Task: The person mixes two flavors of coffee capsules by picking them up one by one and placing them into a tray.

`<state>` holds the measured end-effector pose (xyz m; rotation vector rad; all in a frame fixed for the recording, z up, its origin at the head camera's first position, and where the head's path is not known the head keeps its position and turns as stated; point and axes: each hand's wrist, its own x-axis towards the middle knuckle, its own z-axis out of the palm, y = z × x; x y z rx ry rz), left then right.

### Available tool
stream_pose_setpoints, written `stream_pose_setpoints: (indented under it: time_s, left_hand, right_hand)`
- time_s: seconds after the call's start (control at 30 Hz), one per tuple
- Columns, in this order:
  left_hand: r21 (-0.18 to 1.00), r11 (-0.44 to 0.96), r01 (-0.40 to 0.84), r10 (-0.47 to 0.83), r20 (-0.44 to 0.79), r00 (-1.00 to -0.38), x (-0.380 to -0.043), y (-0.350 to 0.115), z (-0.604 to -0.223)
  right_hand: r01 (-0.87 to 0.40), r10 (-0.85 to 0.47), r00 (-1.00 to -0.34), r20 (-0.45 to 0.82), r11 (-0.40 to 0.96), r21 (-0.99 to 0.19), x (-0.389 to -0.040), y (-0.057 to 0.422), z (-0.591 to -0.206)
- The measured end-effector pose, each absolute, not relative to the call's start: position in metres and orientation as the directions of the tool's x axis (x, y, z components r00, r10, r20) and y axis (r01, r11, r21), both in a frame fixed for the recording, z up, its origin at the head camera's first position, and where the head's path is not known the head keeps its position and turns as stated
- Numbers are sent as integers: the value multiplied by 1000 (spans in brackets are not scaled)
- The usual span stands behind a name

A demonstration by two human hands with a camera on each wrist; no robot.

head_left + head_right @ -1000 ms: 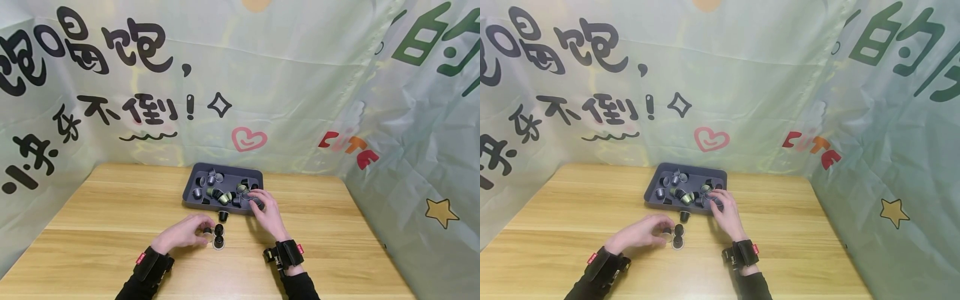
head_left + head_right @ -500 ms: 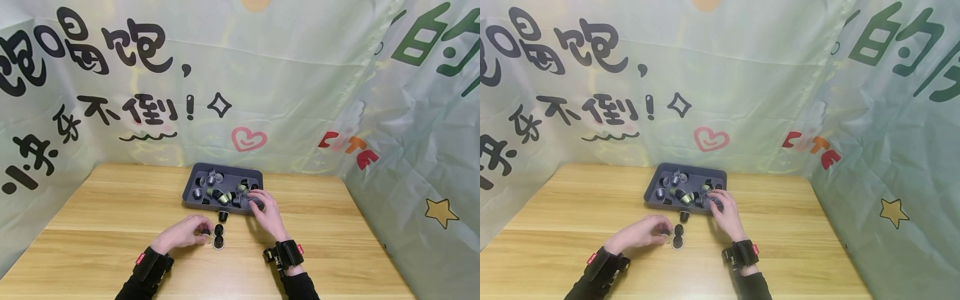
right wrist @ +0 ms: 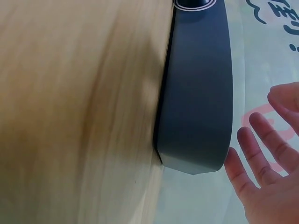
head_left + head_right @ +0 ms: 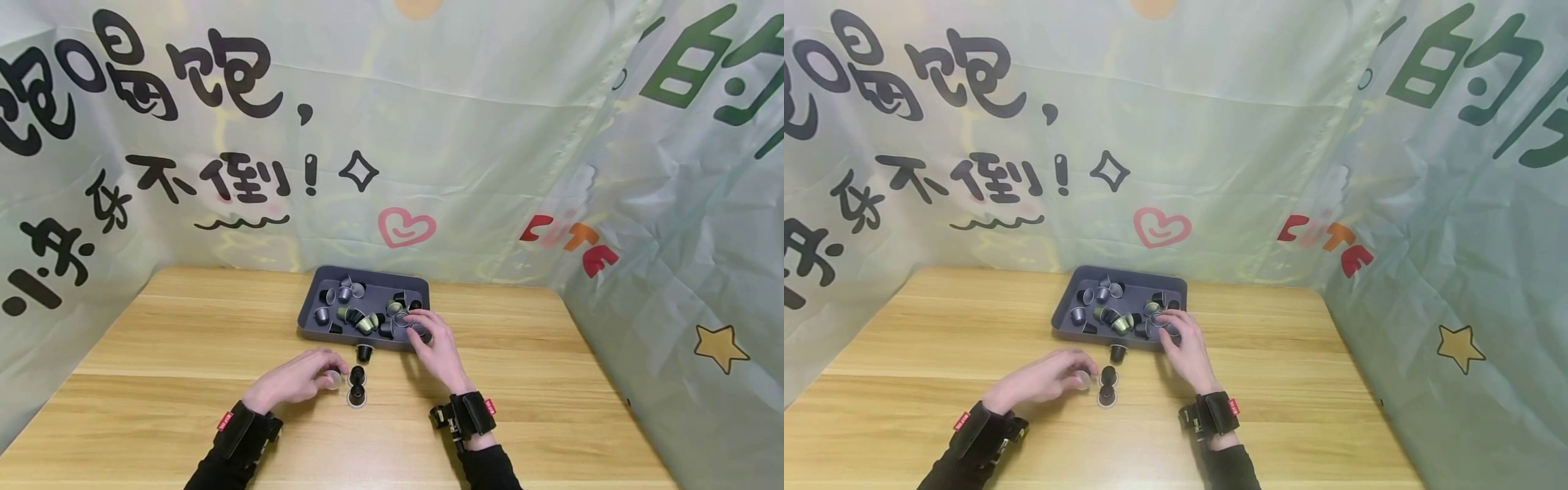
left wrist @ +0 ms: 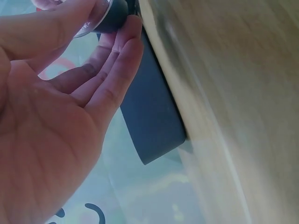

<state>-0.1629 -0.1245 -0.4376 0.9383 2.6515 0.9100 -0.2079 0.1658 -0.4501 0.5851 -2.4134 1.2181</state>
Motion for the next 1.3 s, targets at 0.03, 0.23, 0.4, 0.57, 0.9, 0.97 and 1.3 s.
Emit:
stream_pose_setpoints:
  time_s: [0.03,0.23,0.4,0.57,0.9,0.97,1.3]
  left_hand:
    - [603,618,504,617,24,-787,-162,-125,-436]
    - [603,627,494,605,23,-796,-160,-126,-432]
    - [612,613,500,610,35,-791,-161,-128,-431]
    - [620,609,494,589,64,-806,-165,-129,-432]
    - [589,639,495,467,214,-858,-178,-126,-433]
    - [597,637,488,441,237,-866,-181,-124,-433]
    - [631,601,490,389,304,-869,-199,-117,-429]
  right_hand:
    - [-518,-195,-844,500,539,-665,-208,166,-450]
    - [-532,-205,-835,511,537,-654,-208,165,-450]
    - [-548,-212,-824,526,536,-642,-208,165,-451]
    - [-552,-218,-823,525,527,-646,-209,166,-451]
    - [-532,-216,-836,504,541,-652,-207,168,-450]
    - [-533,-220,-836,503,544,-648,-206,168,-450]
    - [-546,-251,-827,503,572,-612,-201,172,-450]
